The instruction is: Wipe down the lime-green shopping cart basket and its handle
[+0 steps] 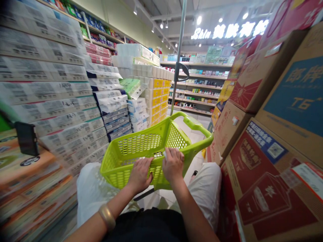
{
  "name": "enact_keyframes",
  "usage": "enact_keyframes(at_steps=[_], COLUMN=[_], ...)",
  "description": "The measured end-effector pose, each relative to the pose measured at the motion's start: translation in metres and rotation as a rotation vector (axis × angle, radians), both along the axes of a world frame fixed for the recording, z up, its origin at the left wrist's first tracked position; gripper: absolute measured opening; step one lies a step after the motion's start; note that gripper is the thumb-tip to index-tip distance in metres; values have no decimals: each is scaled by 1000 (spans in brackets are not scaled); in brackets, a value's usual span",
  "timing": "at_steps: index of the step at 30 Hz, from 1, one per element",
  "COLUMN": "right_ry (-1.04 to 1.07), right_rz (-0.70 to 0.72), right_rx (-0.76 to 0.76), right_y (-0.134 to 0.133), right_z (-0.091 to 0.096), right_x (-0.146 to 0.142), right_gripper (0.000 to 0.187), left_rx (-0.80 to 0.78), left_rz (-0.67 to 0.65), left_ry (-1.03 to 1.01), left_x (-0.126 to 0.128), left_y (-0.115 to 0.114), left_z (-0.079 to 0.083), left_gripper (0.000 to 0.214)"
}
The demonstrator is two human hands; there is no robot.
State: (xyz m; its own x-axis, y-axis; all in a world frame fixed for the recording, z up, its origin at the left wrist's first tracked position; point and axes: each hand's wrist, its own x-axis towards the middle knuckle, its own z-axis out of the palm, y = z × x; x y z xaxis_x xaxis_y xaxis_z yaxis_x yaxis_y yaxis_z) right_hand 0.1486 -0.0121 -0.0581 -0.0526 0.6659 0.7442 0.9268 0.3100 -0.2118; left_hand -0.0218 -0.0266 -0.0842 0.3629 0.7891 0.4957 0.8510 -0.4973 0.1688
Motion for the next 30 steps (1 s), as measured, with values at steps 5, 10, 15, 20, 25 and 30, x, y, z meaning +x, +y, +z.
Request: enact_keyframes(at_steps=[5,10,15,20,25,30], right_ry=[60,-65,-111,-27,87,1], right_rz=[-169,142,250,50,-145,76], right_rx=[79,-21,-35,50,149,69], right_y=[8,1,-6,5,15,3], right_z=[18,1,-12,1,14,-4], right_x=[30,-12,-36,11,40,-8], right_gripper=[34,37,37,34,33,33], left_rx=[-21,-13,-2,15,-3,-5], left_rz=[23,9,6,-9,5,5], left_ry=[-8,16,47,8,-16,8], left_x=[2,2,0,-1,0,0], left_y=[0,0,1,1,0,1], left_z=[1,1,0,-2,-1,-1], left_gripper=[57,54,49,58,60,57])
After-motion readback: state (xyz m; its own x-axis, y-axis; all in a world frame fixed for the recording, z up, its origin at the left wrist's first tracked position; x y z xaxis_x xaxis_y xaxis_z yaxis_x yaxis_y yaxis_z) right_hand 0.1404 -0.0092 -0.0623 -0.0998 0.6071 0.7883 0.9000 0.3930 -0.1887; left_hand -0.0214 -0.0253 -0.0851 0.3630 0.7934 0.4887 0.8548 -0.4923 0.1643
